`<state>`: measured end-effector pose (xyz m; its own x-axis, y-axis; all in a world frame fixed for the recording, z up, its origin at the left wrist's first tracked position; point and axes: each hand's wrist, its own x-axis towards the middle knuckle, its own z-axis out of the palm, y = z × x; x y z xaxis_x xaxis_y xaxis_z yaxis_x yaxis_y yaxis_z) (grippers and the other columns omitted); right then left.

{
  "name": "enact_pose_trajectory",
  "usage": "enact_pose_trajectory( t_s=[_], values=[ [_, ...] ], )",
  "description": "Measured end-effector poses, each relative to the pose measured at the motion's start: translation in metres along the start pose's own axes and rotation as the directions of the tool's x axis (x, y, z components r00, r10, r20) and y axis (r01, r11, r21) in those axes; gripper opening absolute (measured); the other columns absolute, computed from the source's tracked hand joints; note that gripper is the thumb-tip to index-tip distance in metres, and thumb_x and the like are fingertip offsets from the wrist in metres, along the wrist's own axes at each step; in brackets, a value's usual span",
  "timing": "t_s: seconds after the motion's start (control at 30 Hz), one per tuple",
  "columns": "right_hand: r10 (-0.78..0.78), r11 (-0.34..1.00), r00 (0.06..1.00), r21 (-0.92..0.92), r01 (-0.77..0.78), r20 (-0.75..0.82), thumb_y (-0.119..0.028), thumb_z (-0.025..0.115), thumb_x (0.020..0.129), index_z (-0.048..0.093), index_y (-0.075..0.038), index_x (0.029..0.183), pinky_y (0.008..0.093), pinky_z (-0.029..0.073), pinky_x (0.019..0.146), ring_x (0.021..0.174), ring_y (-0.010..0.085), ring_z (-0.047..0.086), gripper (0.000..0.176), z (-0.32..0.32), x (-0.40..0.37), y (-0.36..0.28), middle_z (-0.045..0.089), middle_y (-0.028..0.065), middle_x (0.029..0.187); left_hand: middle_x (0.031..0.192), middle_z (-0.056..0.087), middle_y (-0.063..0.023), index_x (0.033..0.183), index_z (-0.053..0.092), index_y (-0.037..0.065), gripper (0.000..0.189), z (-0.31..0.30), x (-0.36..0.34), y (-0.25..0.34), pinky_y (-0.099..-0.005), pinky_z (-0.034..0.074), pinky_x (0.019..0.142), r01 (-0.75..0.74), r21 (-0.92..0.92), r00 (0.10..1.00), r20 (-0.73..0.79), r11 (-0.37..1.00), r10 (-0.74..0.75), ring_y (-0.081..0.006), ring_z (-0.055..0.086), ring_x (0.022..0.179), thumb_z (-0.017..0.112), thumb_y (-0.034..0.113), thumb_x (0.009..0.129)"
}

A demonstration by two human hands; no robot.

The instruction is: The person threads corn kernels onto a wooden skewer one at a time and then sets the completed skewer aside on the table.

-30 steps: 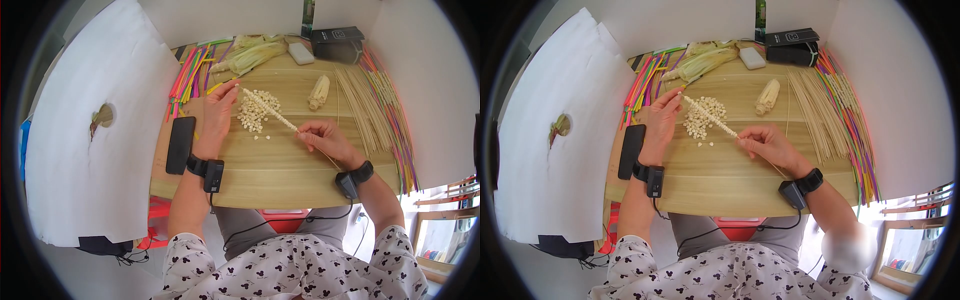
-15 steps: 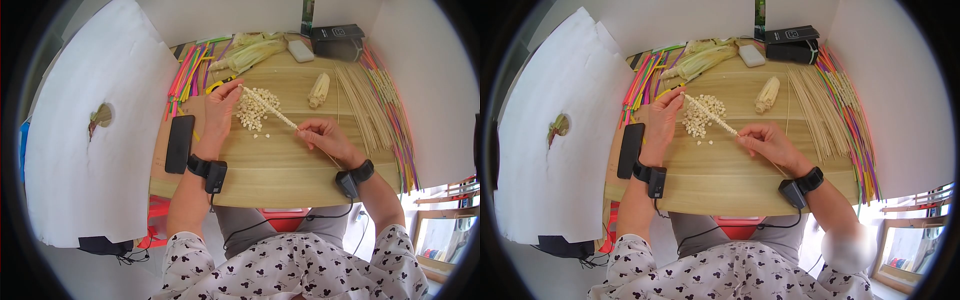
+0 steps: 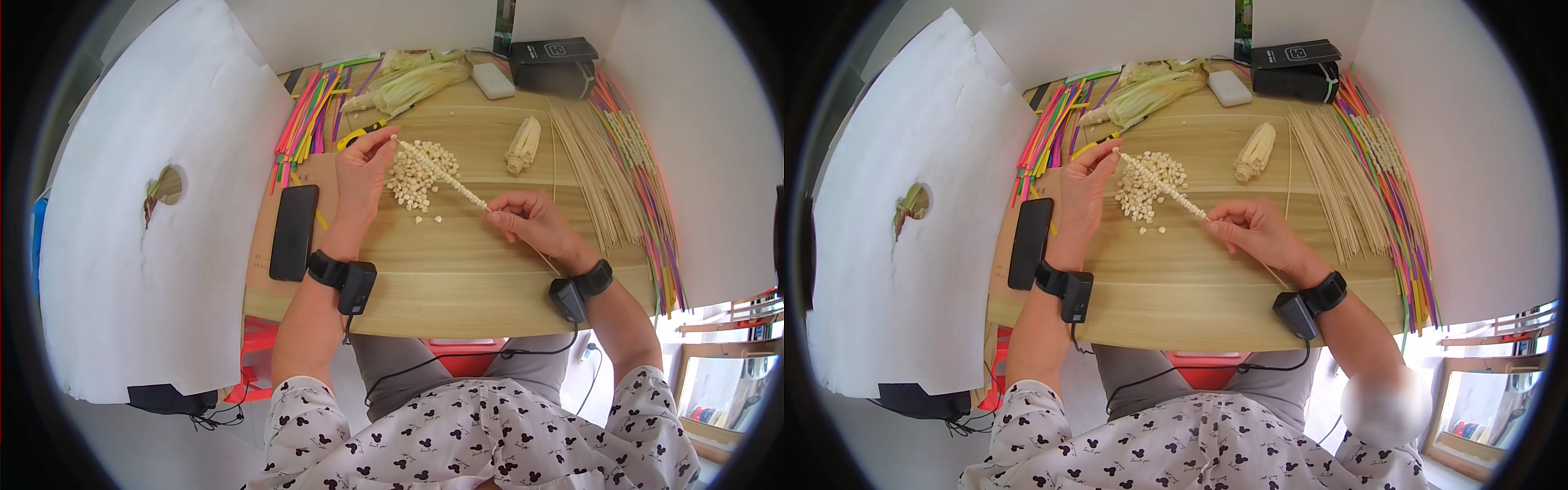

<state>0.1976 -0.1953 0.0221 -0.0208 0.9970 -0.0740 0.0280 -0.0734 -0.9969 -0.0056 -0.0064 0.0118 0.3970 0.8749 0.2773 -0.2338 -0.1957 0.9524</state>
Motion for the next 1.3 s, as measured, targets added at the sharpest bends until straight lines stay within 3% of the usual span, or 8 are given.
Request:
enact_pose_trajectory(
  t_s=[0.13, 0.2, 0.3, 1.03, 1.13, 1.2, 1.23, 1.3],
  values=[
    [0.010, 1.000, 1.000, -0.011, -0.010, -0.002, -0.016, 0.061, 0.093, 0.064, -0.002, 0.094, 0.0166, 0.035, 0.052, 0.058, 0.0007, 0.045, 0.014, 0.000, -0.001, -0.002, 0.053, -0.0066, 0.067, 0.093, 0.064, 0.0015, 0.109, 0.068, 0.001, 0.022, 0.000, 0.000, -0.002, -0.0192, 0.043, 0.073, -0.023, 0.052, 1.000, -0.016, 0.998, 0.024, -0.0035, 0.052, 0.079, 0.064, 0.007, 0.088],
    [0.008, 1.000, 1.000, -0.009, -0.008, -0.005, -0.016, 0.061, 0.093, 0.064, -0.002, 0.094, 0.0167, 0.034, 0.052, 0.058, 0.0006, 0.045, 0.014, 0.001, -0.001, -0.002, 0.053, -0.0066, 0.067, 0.093, 0.063, 0.0014, 0.108, 0.068, 0.000, 0.021, -0.001, 0.000, -0.002, -0.0191, 0.043, 0.073, -0.138, 0.223, 0.990, 0.003, 0.965, 0.141, -0.0033, 0.053, 0.079, 0.063, 0.008, 0.089],
    [0.001, 1.000, 1.000, -0.009, -0.001, -0.010, -0.015, 0.061, 0.093, 0.064, -0.002, 0.093, 0.0168, 0.034, 0.051, 0.057, 0.0006, 0.045, 0.014, 0.002, -0.001, -0.003, 0.053, -0.0066, 0.066, 0.091, 0.061, 0.0019, 0.108, 0.067, -0.001, 0.021, -0.002, 0.000, -0.002, -0.0185, 0.043, 0.072, -0.186, 0.361, 0.981, 0.016, 0.914, 0.194, -0.0032, 0.053, 0.079, 0.063, 0.008, 0.089],
    [-0.021, 0.997, 1.000, -0.074, 0.021, 0.006, -0.013, 0.060, 0.093, 0.063, -0.002, 0.092, 0.0174, 0.035, 0.051, 0.057, 0.0005, 0.044, 0.012, 0.002, 0.000, 0.000, 0.051, -0.0069, 0.064, 0.085, 0.060, 0.0006, 0.106, 0.067, -0.002, 0.020, 0.007, -0.007, -0.005, -0.0188, 0.045, 0.069, -0.251, 0.471, 0.956, -0.014, 0.846, 0.292, -0.0045, 0.056, 0.075, 0.061, 0.003, 0.088],
    [-0.017, 0.997, 1.000, -0.079, 0.017, 0.005, -0.014, 0.060, 0.093, 0.063, -0.002, 0.091, 0.0174, 0.035, 0.051, 0.057, 0.0006, 0.045, 0.012, 0.002, 0.000, -0.001, 0.051, -0.0070, 0.065, 0.085, 0.061, 0.0004, 0.108, 0.067, -0.001, 0.021, 0.008, -0.007, -0.004, -0.0182, 0.044, 0.069, -0.231, 0.441, 0.962, -0.032, 0.867, 0.272, -0.0042, 0.056, 0.076, 0.061, 0.003, 0.088],
    [-0.032, 0.997, 0.999, -0.065, 0.032, 0.002, -0.014, 0.061, 0.093, 0.063, -0.002, 0.091, 0.0173, 0.035, 0.051, 0.058, 0.0006, 0.045, 0.012, 0.002, 0.001, 0.000, 0.051, -0.0070, 0.066, 0.086, 0.063, -0.0009, 0.109, 0.067, -0.001, 0.022, 0.009, -0.007, -0.003, -0.0189, 0.045, 0.070, -0.119, 0.198, 0.987, -0.083, 0.973, 0.137, -0.0050, 0.056, 0.076, 0.060, 0.003, 0.088],
    [-0.044, 0.998, 0.999, -0.050, 0.044, -0.003, -0.014, 0.061, 0.093, 0.063, -0.002, 0.091, 0.0172, 0.035, 0.051, 0.058, 0.0007, 0.045, 0.012, 0.002, 0.001, 0.001, 0.051, -0.0071, 0.066, 0.086, 0.063, -0.0009, 0.109, 0.067, -0.001, 0.022, 0.009, -0.006, -0.002, -0.0189, 0.045, 0.070, -0.121, 0.199, 0.987, -0.082, 0.973, 0.139, -0.0050, 0.056, 0.076, 0.060, 0.003, 0.088],
    [-0.045, 0.998, 0.999, -0.048, 0.045, -0.006, -0.014, 0.061, 0.093, 0.063, -0.002, 0.091, 0.0173, 0.035, 0.051, 0.058, 0.0007, 0.046, 0.012, 0.001, 0.001, 0.001, 0.051, -0.0071, 0.067, 0.086, 0.066, -0.0037, 0.104, 0.067, -0.001, 0.019, 0.005, -0.003, -0.002, -0.0209, 0.046, 0.069, -0.013, -0.043, 0.997, -0.072, 0.999, 0.010, -0.0079, 0.057, 0.072, 0.061, 0.007, 0.088]
  ],
)
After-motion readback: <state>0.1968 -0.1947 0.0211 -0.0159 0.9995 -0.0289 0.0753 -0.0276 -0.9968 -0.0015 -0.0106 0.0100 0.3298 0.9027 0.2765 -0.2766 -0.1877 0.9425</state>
